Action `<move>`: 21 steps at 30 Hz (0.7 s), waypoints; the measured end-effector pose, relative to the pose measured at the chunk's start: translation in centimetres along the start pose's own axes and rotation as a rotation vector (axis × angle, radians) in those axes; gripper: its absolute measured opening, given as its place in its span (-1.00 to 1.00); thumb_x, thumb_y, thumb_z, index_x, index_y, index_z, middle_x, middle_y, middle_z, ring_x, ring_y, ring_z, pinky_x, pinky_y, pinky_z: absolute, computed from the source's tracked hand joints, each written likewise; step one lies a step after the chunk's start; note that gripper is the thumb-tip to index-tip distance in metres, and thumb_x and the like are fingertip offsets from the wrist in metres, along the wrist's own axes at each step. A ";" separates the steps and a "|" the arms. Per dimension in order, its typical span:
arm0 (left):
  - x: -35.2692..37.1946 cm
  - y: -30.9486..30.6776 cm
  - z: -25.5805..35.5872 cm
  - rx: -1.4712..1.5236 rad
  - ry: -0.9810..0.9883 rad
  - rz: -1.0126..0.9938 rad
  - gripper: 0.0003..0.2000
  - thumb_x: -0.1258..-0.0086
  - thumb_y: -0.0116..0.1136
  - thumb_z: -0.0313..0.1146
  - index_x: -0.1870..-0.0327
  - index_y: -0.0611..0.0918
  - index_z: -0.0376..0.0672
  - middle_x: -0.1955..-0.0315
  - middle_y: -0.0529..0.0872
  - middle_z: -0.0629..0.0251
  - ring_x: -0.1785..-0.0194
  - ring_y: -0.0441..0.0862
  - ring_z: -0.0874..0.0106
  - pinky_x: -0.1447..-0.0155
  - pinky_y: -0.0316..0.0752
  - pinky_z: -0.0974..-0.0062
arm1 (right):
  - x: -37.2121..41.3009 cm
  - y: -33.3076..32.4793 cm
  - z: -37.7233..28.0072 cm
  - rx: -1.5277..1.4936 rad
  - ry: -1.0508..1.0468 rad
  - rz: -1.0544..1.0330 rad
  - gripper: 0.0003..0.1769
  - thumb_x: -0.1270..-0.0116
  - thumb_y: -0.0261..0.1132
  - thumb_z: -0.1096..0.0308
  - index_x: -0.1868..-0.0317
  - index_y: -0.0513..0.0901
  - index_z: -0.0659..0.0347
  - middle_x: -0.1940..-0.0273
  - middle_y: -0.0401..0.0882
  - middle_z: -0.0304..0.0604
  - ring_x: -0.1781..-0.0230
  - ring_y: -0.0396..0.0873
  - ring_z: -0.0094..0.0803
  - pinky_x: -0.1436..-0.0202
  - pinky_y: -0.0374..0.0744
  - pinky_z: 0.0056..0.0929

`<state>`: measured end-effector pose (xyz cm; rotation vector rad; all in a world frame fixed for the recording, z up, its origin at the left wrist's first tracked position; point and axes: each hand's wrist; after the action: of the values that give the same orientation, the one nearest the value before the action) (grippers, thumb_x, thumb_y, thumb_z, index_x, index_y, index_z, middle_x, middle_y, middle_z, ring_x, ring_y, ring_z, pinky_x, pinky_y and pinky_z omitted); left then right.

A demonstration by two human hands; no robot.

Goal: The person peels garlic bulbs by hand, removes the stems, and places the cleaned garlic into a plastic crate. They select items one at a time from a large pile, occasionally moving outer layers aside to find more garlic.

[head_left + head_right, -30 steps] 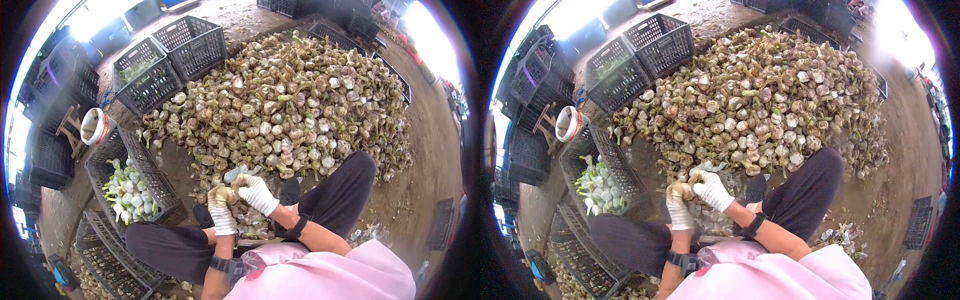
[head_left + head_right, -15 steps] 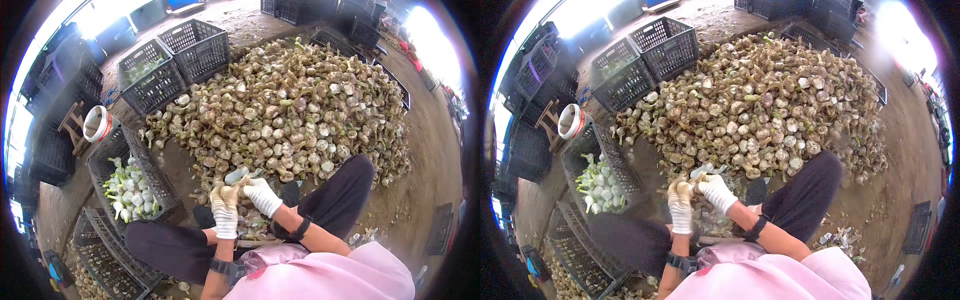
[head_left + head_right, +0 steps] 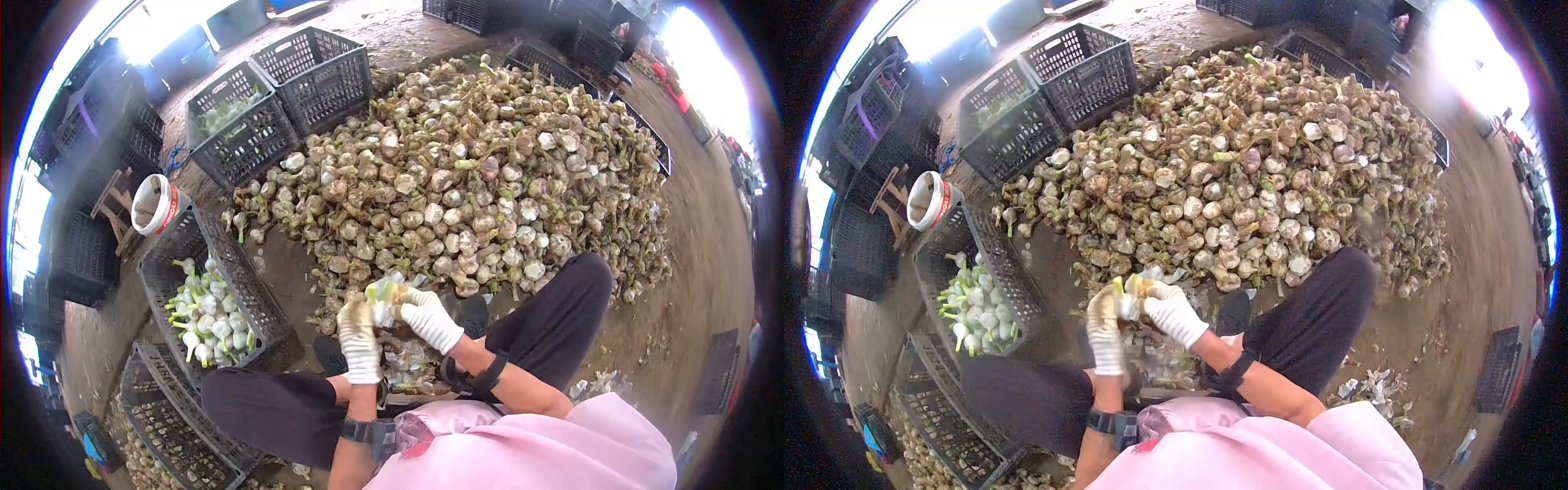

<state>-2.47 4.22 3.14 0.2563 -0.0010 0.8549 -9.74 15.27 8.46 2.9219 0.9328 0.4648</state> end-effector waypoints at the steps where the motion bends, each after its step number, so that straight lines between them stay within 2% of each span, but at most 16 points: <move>1: 0.0 -0.8 -1.0 -0.191 0.032 -0.114 -0.71 -0.40 0.13 -0.20 0.06 0.53 -0.23 0.08 0.58 0.18 0.04 0.51 0.44 -0.03 0.44 0.56 | 0.2 0.6 0.5 0.090 -0.140 0.004 -0.76 -0.15 0.22 0.47 0.15 0.63 0.33 0.25 0.63 -0.32 0.27 0.53 -0.54 0.15 0.49 -0.52; 2: 0.2 -0.8 -1.5 -0.283 0.212 -0.102 -0.76 -0.40 0.14 -0.23 0.11 0.54 -0.23 0.21 0.61 0.24 0.18 0.55 0.47 0.09 0.48 0.58 | 0.5 1.2 1.4 0.180 -0.277 0.002 -0.80 -0.17 0.22 0.44 0.19 0.63 0.31 0.17 0.61 -0.32 0.19 0.54 -0.49 0.13 0.50 -0.49; 3: 0.3 -0.6 -0.1 -0.026 -0.036 -0.103 -0.75 -0.39 0.16 -0.22 0.14 0.55 -0.23 0.29 0.61 0.27 0.24 0.55 0.48 0.14 0.49 0.59 | 0.7 1.4 2.2 0.430 -0.413 -0.027 -0.86 -0.16 0.19 0.47 0.29 0.62 0.33 0.29 0.63 -0.23 0.29 0.57 -0.45 0.20 0.53 -0.45; 4: 0.4 -0.5 1.4 0.236 -0.279 -0.102 -0.74 -0.37 0.19 -0.20 0.16 0.55 -0.23 0.38 0.61 0.29 0.31 0.56 0.50 0.18 0.49 0.60 | 0.6 0.9 2.7 0.426 -0.407 -0.032 -0.86 -0.16 0.19 0.47 0.29 0.62 0.33 0.29 0.63 -0.23 0.29 0.57 -0.45 0.20 0.53 -0.45; 6: 0.4 -0.3 3.0 0.194 -0.310 -0.102 -0.77 -0.36 0.18 -0.16 0.27 0.59 -0.15 0.37 0.65 0.38 0.30 0.59 0.51 0.21 0.54 0.55 | -0.2 -0.5 2.0 -0.334 0.255 -0.103 -0.84 -0.12 0.14 0.51 0.31 0.63 0.33 0.43 0.62 -0.16 0.41 0.58 -0.43 0.29 0.55 -0.41; 8: 0.0 -0.4 3.9 0.553 -0.444 -0.197 -0.68 -0.39 0.10 -0.05 0.28 0.57 -0.17 0.39 0.64 0.29 0.32 0.63 0.41 0.24 0.59 0.46 | -1.6 -0.8 2.5 -0.299 0.196 -0.023 -0.77 -0.12 0.07 0.56 0.25 0.63 0.30 0.46 0.62 -0.16 0.49 0.55 -0.53 0.31 0.57 -0.52; 9: -0.1 -1.3 3.1 0.525 -0.545 -0.264 -0.58 -0.37 0.04 0.07 0.23 0.54 -0.18 0.37 0.64 0.19 0.31 0.64 0.31 0.26 0.62 0.37 | -2.4 -1.0 3.5 -0.129 0.092 0.024 -0.78 -0.12 0.07 0.55 0.26 0.62 0.31 0.47 0.62 -0.17 0.49 0.55 -0.54 0.32 0.57 -0.52; 11: 0.2 -1.6 2.5 0.658 -0.595 -0.213 -0.55 -0.34 0.05 0.11 0.19 0.53 -0.19 0.35 0.63 0.17 0.29 0.65 0.28 0.28 0.62 0.37 | -3.5 -1.4 4.3 0.222 -0.092 0.082 -0.79 -0.13 0.08 0.56 0.24 0.61 0.32 0.43 0.62 -0.16 0.38 0.58 -0.49 0.24 0.56 -0.48; 12: 0.2 -1.5 2.6 0.795 -0.638 -0.156 -0.50 -0.31 0.07 0.16 0.16 0.51 -0.19 0.33 0.63 0.14 0.27 0.65 0.25 0.30 0.63 0.36 | -3.9 -1.4 4.9 0.222 -0.095 0.080 -0.79 -0.13 0.08 0.56 0.24 0.61 0.32 0.43 0.62 -0.16 0.38 0.58 -0.49 0.24 0.56 -0.48; 14: 0.5 -1.8 3.9 0.775 -0.628 -0.276 -0.49 -0.27 0.11 0.18 0.13 0.51 -0.15 0.32 0.62 0.23 0.26 0.63 0.34 0.31 0.59 0.45 | -4.6 -1.3 6.1 0.198 -0.158 -0.075 -0.73 -0.19 0.21 0.41 0.09 0.56 0.29 0.27 0.56 -0.06 0.22 0.52 -0.40 0.17 0.49 -0.48; 15: 0.8 -1.3 4.5 0.632 -0.573 -0.212 -0.50 -0.27 0.12 0.18 0.13 0.51 -0.13 0.34 0.61 0.29 0.28 0.62 0.40 0.31 0.57 0.50 | -3.9 -1.0 4.2 0.598 -0.383 -0.072 -0.62 -0.16 0.27 0.39 -0.01 0.50 0.26 0.17 0.51 -0.02 0.10 0.50 -0.36 0.07 0.48 -0.46; 16: 1.0 -1.1 4.7 0.487 -0.522 -0.148 -0.52 -0.26 0.14 0.17 0.14 0.51 -0.12 0.35 0.60 0.34 0.31 0.61 0.46 0.31 0.54 0.55 | -2.7 -0.8 2.3 0.678 -0.418 0.004 -0.51 -0.14 0.31 0.39 -0.12 0.45 0.24 0.09 0.53 -0.02 0.05 0.52 -0.30 -0.04 0.47 -0.42; 17: 0.9 -1.1 4.4 0.465 -0.488 -0.078 -0.66 -0.32 0.19 -0.02 0.15 0.51 -0.09 0.37 0.59 0.42 0.33 0.57 0.55 0.32 0.50 0.59 | -1.3 -0.6 0.3 0.478 -0.313 -0.023 -0.44 -0.14 0.31 0.39 -0.19 0.40 0.23 0.05 0.53 0.00 0.02 0.52 -0.29 -0.08 0.46 -0.42; 18: 0.8 -0.9 4.0 0.467 -0.491 -0.079 -0.66 -0.32 0.19 -0.02 0.15 0.51 -0.09 0.37 0.59 0.42 0.33 0.57 0.55 0.32 0.50 0.59 | -0.6 -0.6 -0.8 0.283 -0.208 -0.044 -0.36 -0.13 0.30 0.39 -0.25 0.35 0.23 0.01 0.53 0.01 -0.02 0.52 -0.28 -0.12 0.45 -0.42; 20: 0.6 0.0 3.3 0.404 -0.312 0.036 -0.80 -0.32 0.23 -0.25 0.16 0.52 -0.09 0.39 0.59 0.43 0.34 0.56 0.58 0.33 0.49 0.61 | 0.0 0.0 2.3 0.236 -0.212 -0.107 -0.29 -0.13 0.26 0.41 -0.33 0.25 0.21 -0.03 0.50 0.04 -0.01 0.52 -0.30 -0.09 0.48 -0.43; 21: 0.6 0.2 2.9 0.339 -0.190 -0.027 -0.87 -0.32 0.22 -0.41 0.19 0.52 -0.10 0.42 0.60 0.43 0.37 0.57 0.59 0.32 0.48 0.63 | 1.0 1.3 1.7 0.210 -0.264 0.008 -0.34 -0.12 0.21 0.44 -0.29 0.30 0.23 0.07 0.55 0.02 0.10 0.55 -0.31 0.00 0.51 -0.43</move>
<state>-1.95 4.13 6.10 0.6538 -0.0302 0.7986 -7.74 14.85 7.26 3.0675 0.9849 -0.0245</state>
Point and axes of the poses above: each hand's wrist, its own x-axis away from the middle knuckle, its own y-axis out of the palm, z = x × y
